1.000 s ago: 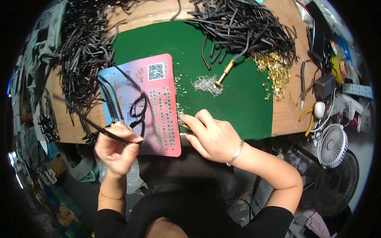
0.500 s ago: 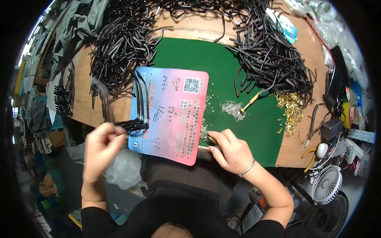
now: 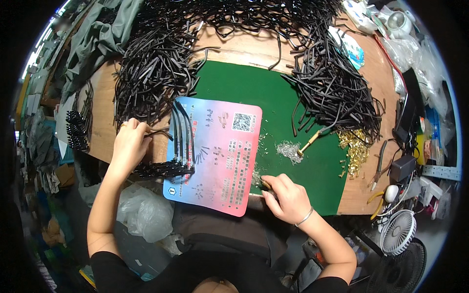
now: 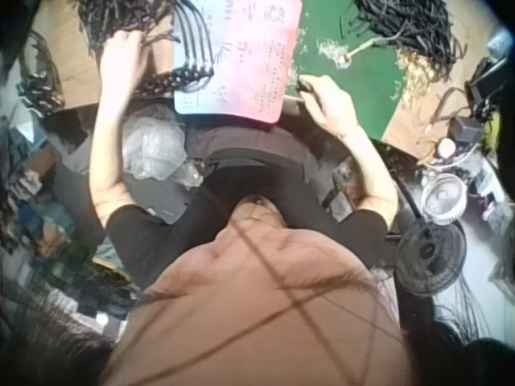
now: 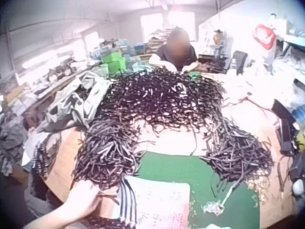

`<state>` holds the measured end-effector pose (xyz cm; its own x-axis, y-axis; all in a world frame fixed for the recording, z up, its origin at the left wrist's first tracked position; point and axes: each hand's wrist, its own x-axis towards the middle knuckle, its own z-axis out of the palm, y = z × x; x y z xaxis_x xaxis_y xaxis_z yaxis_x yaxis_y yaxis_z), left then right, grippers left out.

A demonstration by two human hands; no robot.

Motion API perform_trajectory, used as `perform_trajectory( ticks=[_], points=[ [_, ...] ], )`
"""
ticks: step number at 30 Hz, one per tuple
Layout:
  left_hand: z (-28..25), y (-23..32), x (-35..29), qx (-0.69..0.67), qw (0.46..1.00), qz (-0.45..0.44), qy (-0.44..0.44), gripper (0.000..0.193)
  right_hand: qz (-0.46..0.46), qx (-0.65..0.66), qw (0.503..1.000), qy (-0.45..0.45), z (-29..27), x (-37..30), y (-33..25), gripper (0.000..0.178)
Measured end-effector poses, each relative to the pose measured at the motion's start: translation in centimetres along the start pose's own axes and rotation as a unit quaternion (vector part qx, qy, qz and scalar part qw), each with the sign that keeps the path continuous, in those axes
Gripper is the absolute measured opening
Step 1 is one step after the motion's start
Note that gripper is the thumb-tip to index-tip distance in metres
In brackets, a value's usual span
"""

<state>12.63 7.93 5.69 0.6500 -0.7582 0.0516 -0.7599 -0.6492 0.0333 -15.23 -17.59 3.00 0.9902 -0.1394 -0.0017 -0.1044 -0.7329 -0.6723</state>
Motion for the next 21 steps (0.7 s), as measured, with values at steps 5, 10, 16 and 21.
perform_trajectory(
  ticks=[5, 10, 16, 21],
  points=[
    [2.9, -1.6, 0.2, -0.011, 0.998, 0.064, -0.003, 0.011, 0.011, -0.003, 1.000, 0.017, 0.4, -0.5, 0.0, 0.027],
    [2.1, -1.8, 0.5, 0.004, 0.999, 0.015, -0.047, 0.007, -0.017, -0.012, 0.999, 0.034, 0.4, -0.2, 0.6, 0.026],
    [-1.6, 4.9, 0.0, -0.556, 0.810, -0.004, 0.185, 0.014, 0.026, 0.106, 0.994, 0.008, -0.7, -1.2, 1.3, 0.026],
    [1.3, 13.8, -2.8, -0.542, 0.832, 0.074, -0.092, 0.018, 0.132, 0.129, 0.981, 0.057, -2.8, -3.9, 2.2, 0.019]
  ],
)
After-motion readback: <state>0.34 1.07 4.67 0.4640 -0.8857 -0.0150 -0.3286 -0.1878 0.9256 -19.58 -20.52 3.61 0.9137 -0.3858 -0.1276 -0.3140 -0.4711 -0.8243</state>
